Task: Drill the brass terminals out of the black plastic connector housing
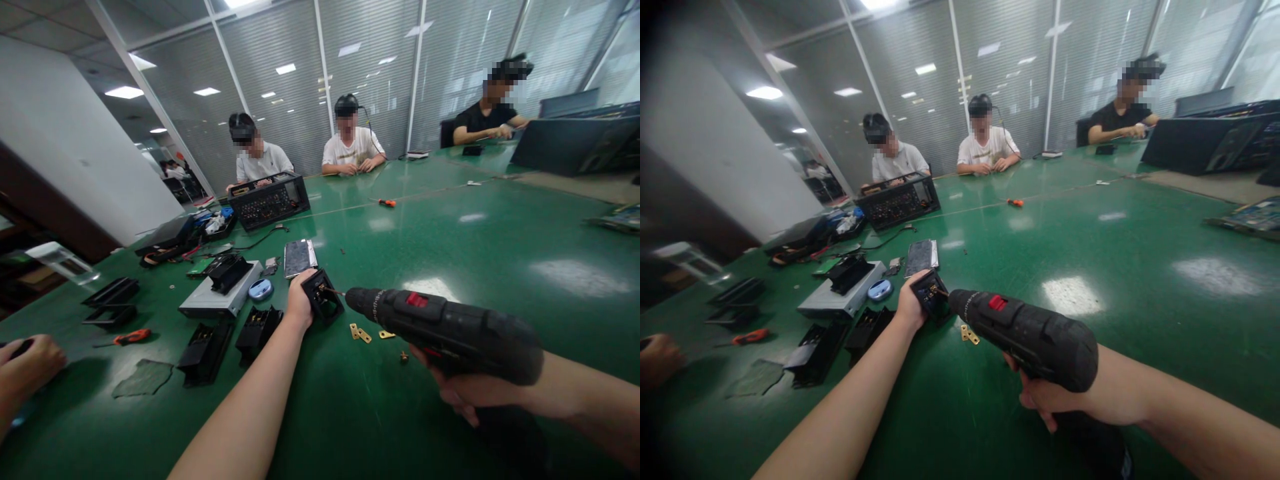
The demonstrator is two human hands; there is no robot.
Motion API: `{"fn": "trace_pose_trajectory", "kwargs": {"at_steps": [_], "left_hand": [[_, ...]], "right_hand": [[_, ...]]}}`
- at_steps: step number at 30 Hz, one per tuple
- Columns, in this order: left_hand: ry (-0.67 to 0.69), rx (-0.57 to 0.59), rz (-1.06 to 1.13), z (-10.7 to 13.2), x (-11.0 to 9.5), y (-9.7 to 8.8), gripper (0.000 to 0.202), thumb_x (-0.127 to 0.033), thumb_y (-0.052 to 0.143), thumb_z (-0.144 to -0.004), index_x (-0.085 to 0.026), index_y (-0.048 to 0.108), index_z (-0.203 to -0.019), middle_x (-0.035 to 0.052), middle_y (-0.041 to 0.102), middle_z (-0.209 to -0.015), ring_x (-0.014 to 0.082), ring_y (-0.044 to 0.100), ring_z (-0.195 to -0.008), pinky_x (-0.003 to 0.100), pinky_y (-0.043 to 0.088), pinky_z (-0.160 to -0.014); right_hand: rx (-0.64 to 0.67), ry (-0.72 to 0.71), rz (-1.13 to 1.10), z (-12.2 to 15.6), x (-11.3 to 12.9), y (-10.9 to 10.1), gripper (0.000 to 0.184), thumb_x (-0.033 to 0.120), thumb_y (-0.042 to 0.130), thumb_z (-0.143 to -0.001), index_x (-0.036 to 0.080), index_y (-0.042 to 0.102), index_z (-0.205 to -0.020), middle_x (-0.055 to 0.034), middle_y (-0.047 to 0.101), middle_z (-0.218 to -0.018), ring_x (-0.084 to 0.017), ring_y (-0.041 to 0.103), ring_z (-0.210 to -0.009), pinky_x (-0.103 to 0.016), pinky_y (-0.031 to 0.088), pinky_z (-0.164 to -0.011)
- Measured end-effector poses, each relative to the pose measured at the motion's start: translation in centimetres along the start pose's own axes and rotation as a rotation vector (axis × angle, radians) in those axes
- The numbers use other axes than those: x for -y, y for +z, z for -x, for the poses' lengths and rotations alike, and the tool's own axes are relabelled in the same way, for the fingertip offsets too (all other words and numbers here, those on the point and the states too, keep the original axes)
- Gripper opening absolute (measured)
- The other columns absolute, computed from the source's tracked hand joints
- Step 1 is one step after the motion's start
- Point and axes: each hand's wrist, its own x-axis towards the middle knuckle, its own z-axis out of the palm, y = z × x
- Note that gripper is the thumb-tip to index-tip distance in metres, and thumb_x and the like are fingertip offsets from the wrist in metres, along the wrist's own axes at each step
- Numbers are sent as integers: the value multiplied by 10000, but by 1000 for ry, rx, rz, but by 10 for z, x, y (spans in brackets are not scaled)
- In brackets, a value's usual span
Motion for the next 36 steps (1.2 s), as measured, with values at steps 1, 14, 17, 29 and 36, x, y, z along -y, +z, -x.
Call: {"fn": "trace_pose_trajectory", "kwargs": {"at_steps": [1,14,17,29,36], "left_hand": [[2,-3,0,0,0,0,342,-441,1010,-698,-232,801,-867,6,782,-788,217,715,-703,340,585,-731],[-10,9,0,1,-3,4,306,-438,966,-724,-229,787,-856,10,757,-738,209,693,-639,321,574,-645],[-16,-14,6,5,-5,7,327,-441,969,-712,-233,770,-867,-2,756,-725,209,698,-619,311,568,-628],[-41,-19,-5,6,-9,9,274,-417,934,-728,-227,776,-849,19,767,-732,218,714,-652,312,588,-639],[-4,-16,-23,8,-9,11,268,-421,923,-720,-230,769,-829,21,763,-729,218,699,-658,316,585,-650]], "right_hand": [[10,-8,-29,1,4,1,631,344,1097,-964,290,737,-1480,80,769,-918,-205,889,-730,-314,774,-678],[-12,15,-80,15,48,20,550,352,1144,-961,260,737,-1320,49,824,-930,-192,901,-805,-290,741,-749],[45,-27,-51,3,30,14,538,377,1143,-917,268,718,-1227,96,770,-815,-186,863,-681,-283,709,-662],[39,-43,-38,5,35,14,531,271,1089,-952,278,738,-1351,96,836,-827,-178,887,-733,-293,735,-753],[59,-73,-14,-1,27,11,586,337,1126,-915,256,736,-1346,94,798,-839,-210,896,-698,-333,752,-709]]}}
